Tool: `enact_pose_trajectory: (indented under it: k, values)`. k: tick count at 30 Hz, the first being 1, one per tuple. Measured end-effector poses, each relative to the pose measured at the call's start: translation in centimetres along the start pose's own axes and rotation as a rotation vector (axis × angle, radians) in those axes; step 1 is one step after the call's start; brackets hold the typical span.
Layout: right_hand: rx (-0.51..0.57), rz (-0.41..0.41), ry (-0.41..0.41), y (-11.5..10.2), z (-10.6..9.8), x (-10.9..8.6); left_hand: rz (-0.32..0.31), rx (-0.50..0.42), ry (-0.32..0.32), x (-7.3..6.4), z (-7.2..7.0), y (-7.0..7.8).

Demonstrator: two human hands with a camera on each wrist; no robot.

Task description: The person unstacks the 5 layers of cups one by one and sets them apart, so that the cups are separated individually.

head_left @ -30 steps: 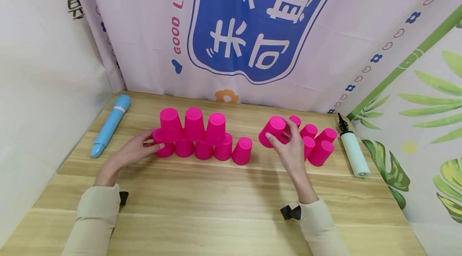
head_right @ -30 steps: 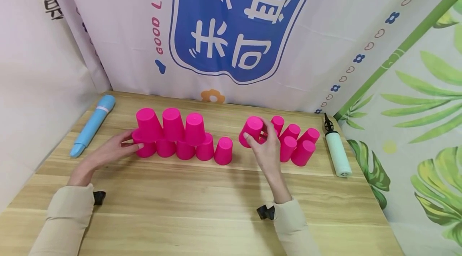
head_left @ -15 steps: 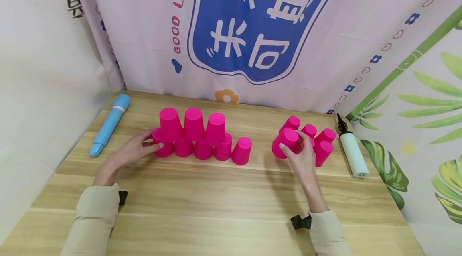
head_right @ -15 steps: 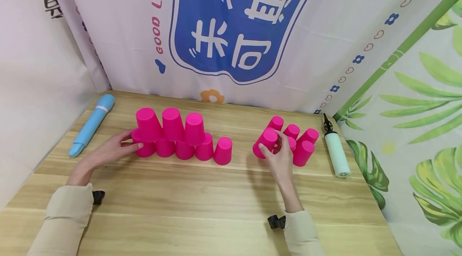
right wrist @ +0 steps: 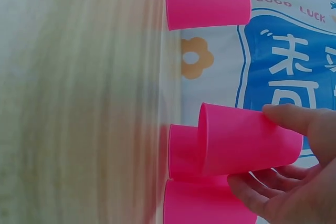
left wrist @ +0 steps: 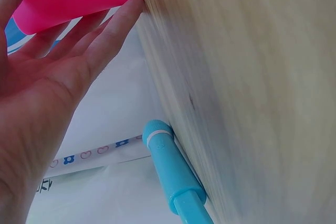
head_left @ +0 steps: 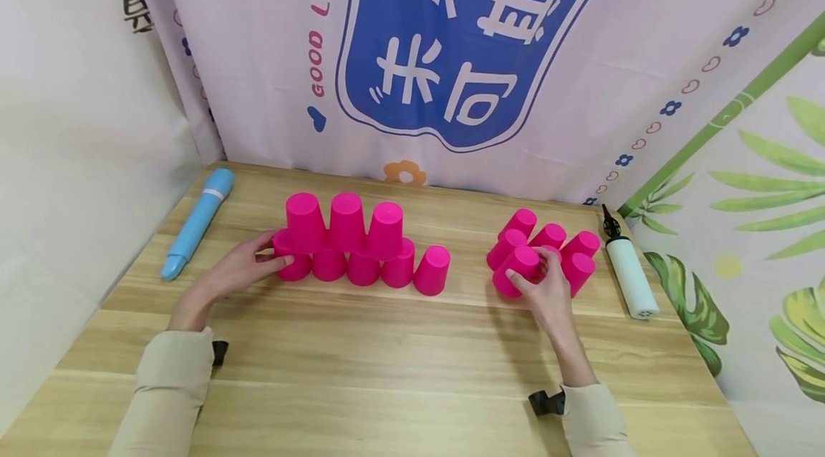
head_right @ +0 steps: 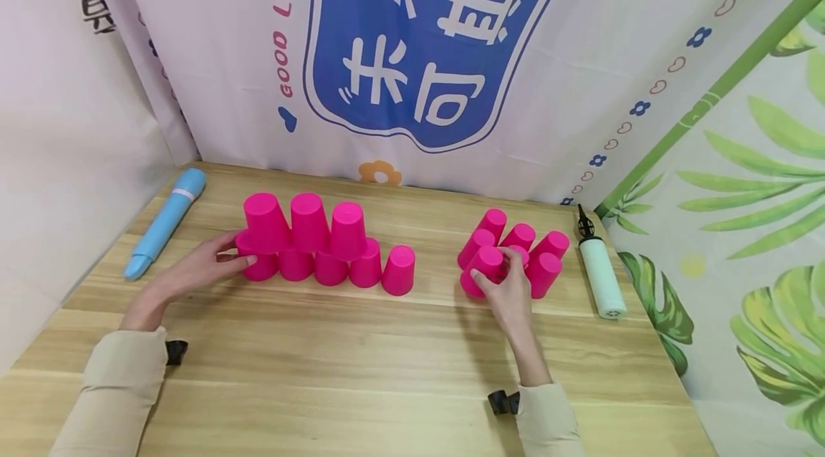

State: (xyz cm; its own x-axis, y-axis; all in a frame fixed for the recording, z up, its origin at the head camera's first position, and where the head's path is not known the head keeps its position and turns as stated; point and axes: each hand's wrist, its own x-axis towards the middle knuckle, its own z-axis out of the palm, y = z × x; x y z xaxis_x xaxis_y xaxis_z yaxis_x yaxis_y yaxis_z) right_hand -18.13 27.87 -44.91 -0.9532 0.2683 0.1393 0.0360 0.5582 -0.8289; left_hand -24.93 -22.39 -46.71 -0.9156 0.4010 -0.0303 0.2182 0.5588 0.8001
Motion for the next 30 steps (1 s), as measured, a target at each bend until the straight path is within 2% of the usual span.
enact_pose_trajectory:
  k: [11,19,30]
  values:
    - [-0.102,0.014,-0.014,0.6,0.6,0.3,-0.007,0.001,-0.002,0.1,-0.1,0.1]
    - [-0.124,0.019,-0.015,0.8,0.8,0.4,0.005,-0.011,-0.002,0.0,-0.3,0.4]
    - [-0.15,0.011,-0.049,1.1,1.0,0.4,-0.014,-0.011,0.0,-0.1,-0.1,0.0]
